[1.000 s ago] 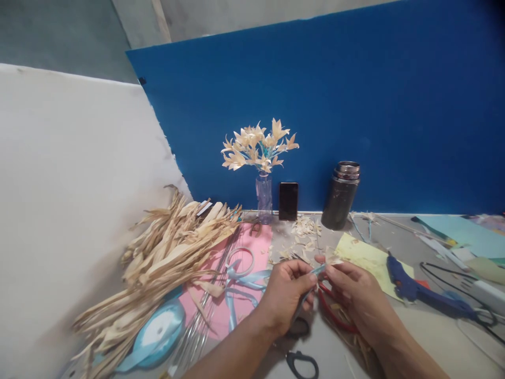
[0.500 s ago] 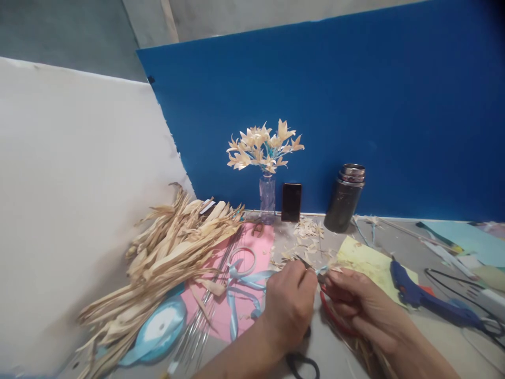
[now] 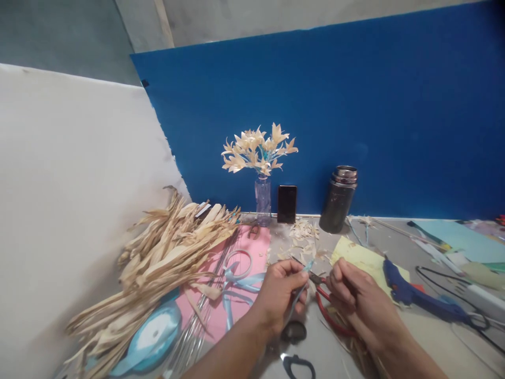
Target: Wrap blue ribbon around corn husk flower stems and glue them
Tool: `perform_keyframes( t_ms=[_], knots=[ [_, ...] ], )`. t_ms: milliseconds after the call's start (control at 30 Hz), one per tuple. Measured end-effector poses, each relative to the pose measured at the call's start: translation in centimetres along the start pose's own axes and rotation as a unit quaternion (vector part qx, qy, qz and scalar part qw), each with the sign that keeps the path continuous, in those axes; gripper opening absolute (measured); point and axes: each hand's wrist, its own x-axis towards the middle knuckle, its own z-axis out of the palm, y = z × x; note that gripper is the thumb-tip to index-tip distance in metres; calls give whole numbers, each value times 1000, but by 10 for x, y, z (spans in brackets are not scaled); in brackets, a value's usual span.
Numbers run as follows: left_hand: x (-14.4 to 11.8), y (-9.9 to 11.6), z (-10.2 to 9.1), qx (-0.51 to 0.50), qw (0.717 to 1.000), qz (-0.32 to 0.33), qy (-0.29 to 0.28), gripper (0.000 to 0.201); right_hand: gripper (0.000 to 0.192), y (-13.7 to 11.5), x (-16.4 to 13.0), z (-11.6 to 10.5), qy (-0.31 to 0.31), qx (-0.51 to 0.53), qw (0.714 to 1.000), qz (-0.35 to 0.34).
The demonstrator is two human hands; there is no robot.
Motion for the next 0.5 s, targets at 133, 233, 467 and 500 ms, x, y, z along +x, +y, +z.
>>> perform_keyframes(
  t_ms=[133, 233, 467, 500],
  knots=[
    [-2, 0, 0, -46, 998, -39, -30, 35, 35, 7, 1, -1, 37, -52, 998, 7],
    [-2, -2, -1, -72, 994, -62, -57, 33, 43, 7, 0, 0, 23, -64, 997, 22],
    [-3, -3, -2, -101, 978, -130, -126, 27, 51, -1, -4, 2, 6, -22, 999, 44],
    [-3, -3, -2, -101, 977, -137, -132, 27, 51, -2, -4, 3, 8, -15, 999, 51]
  ],
)
